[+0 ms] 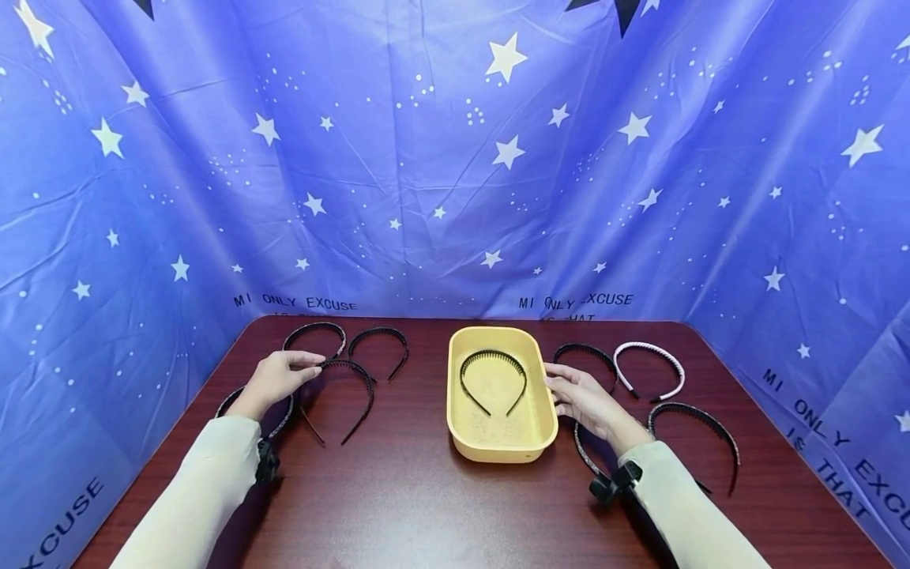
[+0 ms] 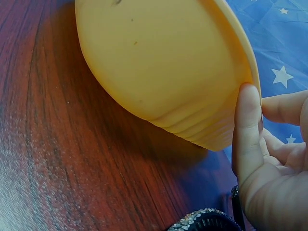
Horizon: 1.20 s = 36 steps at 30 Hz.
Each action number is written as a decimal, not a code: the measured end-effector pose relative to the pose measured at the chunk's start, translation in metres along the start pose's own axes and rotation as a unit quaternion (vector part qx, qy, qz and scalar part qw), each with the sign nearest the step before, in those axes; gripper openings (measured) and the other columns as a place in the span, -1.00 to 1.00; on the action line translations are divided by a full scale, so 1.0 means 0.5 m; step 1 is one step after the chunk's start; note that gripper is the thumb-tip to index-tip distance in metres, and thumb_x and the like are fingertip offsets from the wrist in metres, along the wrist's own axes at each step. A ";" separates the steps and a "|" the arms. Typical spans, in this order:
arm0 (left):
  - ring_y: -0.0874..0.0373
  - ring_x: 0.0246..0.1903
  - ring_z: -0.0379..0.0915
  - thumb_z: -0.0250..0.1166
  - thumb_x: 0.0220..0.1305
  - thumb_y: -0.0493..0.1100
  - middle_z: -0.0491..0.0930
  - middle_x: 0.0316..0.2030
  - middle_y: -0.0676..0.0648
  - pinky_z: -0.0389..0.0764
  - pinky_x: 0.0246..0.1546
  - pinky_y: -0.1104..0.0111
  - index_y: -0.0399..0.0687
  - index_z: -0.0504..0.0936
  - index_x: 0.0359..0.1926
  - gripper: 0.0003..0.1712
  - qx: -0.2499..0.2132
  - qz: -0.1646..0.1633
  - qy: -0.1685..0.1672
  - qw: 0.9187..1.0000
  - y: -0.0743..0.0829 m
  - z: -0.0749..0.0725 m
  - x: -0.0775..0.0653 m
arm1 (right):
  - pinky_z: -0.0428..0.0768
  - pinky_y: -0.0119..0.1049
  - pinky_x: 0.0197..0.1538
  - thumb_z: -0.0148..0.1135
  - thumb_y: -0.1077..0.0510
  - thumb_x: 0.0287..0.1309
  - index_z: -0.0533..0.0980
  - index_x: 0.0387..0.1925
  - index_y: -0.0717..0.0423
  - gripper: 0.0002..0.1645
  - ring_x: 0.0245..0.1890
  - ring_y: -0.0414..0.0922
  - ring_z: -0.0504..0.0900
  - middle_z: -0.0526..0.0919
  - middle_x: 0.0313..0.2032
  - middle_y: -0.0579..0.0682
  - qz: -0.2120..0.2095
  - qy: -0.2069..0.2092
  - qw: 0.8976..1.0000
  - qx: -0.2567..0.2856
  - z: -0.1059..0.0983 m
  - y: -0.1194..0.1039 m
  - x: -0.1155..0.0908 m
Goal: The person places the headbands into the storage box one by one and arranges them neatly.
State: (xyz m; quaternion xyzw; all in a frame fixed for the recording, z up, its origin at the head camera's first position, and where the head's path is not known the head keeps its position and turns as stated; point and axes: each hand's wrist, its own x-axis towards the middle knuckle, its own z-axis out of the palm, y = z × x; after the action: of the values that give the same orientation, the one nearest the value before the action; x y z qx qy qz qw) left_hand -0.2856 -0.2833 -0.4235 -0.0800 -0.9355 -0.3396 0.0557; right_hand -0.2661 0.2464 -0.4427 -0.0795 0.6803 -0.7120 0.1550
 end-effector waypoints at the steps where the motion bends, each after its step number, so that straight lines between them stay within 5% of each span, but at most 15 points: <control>1: -0.17 -0.03 0.60 0.34 0.33 -0.20 0.73 -0.12 -0.21 0.54 0.06 -0.09 -0.21 0.72 0.05 -0.68 -0.003 -0.002 0.000 1.000 0.002 -0.001 0.000 | 0.64 -0.41 -0.34 0.04 0.22 0.48 0.03 0.47 0.44 -0.29 -0.36 -0.26 0.60 0.68 -0.19 -0.01 0.001 0.002 1.000 0.000 0.001 0.000 -0.001; 22: -0.20 0.12 0.49 0.26 0.41 -0.18 0.60 0.13 -0.28 0.55 0.07 -0.05 -0.19 0.66 0.16 -0.64 -0.036 -0.013 -0.021 0.999 0.043 -0.005 0.004 | 0.64 -0.41 -0.35 0.03 0.24 0.48 0.04 0.47 0.43 -0.30 -0.38 -0.26 0.59 0.65 -0.17 0.03 0.001 0.005 1.000 0.005 0.004 0.002 -0.001; 31: 0.00 -0.14 0.59 0.24 0.42 -0.25 0.66 0.01 -0.28 0.64 -0.27 0.37 -0.27 0.63 0.17 -0.64 -0.073 -0.006 -0.025 0.997 0.061 0.002 0.013 | 0.65 -0.41 -0.35 0.03 0.24 0.47 0.08 0.47 0.40 -0.32 -0.36 -0.25 0.60 0.65 -0.14 0.05 0.005 0.011 1.000 0.012 0.005 0.000 -0.001; 36: -0.06 -0.11 0.61 0.21 0.44 -0.27 0.63 0.04 -0.34 0.66 -0.25 0.36 -0.33 0.58 0.20 -0.62 -0.102 0.003 -0.028 0.994 0.076 0.009 0.020 | 0.65 -0.40 -0.35 0.03 0.24 0.47 0.08 0.47 0.40 -0.32 -0.36 -0.24 0.60 0.65 -0.16 0.04 0.004 0.011 1.000 0.009 0.003 0.003 0.000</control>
State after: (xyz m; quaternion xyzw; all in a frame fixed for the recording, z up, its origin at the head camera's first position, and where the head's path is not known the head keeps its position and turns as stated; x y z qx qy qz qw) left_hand -0.2887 -0.2505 -0.4014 -0.0973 -0.8971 -0.4305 0.0216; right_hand -0.2655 0.2447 -0.4440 -0.0674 0.6757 -0.7184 0.1507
